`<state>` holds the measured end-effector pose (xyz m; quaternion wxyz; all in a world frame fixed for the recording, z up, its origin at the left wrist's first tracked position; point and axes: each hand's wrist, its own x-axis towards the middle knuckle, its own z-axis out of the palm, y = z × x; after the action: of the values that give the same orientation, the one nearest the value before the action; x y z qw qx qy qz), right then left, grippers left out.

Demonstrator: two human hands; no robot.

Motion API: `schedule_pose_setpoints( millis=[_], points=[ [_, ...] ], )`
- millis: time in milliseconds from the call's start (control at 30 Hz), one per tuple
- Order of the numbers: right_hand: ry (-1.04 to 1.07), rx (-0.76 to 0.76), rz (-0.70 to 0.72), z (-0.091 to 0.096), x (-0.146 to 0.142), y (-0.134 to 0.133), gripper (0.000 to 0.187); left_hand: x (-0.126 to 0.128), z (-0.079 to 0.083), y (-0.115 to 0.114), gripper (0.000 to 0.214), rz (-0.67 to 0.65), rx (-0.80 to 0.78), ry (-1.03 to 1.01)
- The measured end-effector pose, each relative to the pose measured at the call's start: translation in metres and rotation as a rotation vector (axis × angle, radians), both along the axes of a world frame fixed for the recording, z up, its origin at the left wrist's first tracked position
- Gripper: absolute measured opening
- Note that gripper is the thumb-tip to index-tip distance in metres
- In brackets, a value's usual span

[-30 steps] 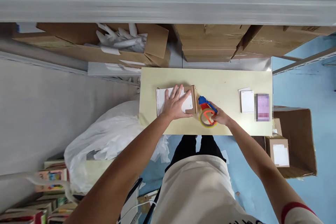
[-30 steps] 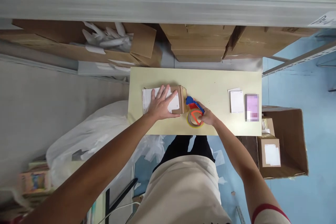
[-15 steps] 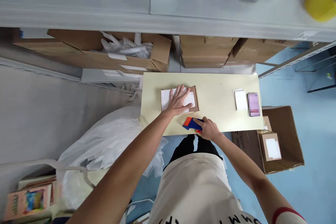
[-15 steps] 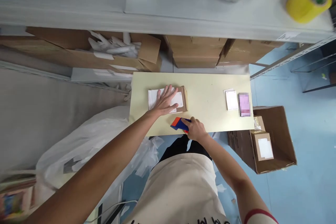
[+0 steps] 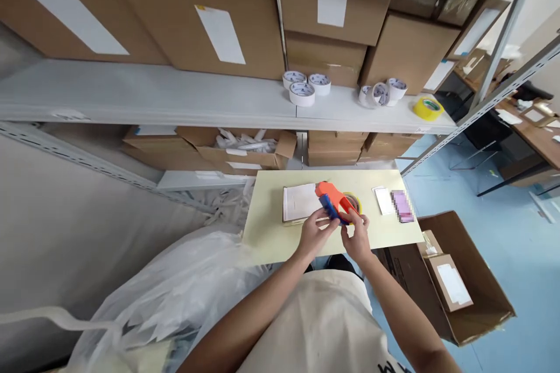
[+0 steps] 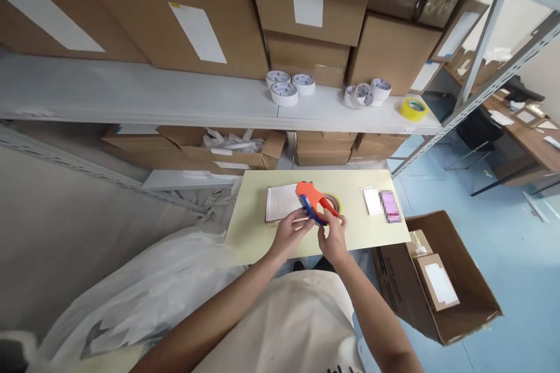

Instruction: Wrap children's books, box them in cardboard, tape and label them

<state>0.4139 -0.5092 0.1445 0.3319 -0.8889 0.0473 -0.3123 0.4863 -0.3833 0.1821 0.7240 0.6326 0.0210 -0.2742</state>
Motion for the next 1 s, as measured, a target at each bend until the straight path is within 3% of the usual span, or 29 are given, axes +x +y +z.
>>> schedule_pose_setpoints(
  millis=[133, 233, 333, 500, 633, 700, 800, 900, 1000],
  points=[
    [-0.08, -0.229, 0.065, 0.006, 0.003, 0.011, 0.037, 0.004, 0.008, -0.006, 0.047, 0.068, -0.134, 0.277],
    [-0.121, -0.378, 0.159, 0.006, -0.001, 0.01, 0.036, 0.001, 0.004, -0.011, 0.049, 0.154, -0.152, 0.368],
    [-0.171, -0.479, 0.202, 0.007, -0.002, 0.001, 0.037, 0.007, 0.001, -0.017, 0.05, 0.223, -0.112, 0.28],
    [-0.112, -0.488, 0.03, 0.031, 0.019, -0.037, 0.049, 0.05, 0.014, -0.029, 0.044, 0.218, -0.042, -0.06],
    [-0.098, -0.397, 0.137, 0.068, 0.066, -0.08, 0.049, 0.099, 0.047, -0.054, 0.038, 0.169, -0.025, -0.401],
    [-0.086, -0.296, 0.084, 0.087, 0.098, -0.102, 0.047, 0.126, 0.066, -0.074, 0.043, 0.171, -0.082, -0.489],
    [-0.053, -0.152, 0.011, 0.11, 0.156, -0.133, 0.06, 0.174, 0.088, -0.109, 0.052, 0.131, -0.176, -0.595],
    [-0.041, -0.069, 0.026, 0.12, 0.217, -0.158, 0.069, 0.227, 0.095, -0.14, 0.058, 0.13, -0.2, -0.682],
    [-0.028, -0.033, 0.075, 0.116, 0.267, -0.175, 0.073, 0.27, 0.09, -0.16, 0.06, 0.133, -0.194, -0.695]
  ],
)
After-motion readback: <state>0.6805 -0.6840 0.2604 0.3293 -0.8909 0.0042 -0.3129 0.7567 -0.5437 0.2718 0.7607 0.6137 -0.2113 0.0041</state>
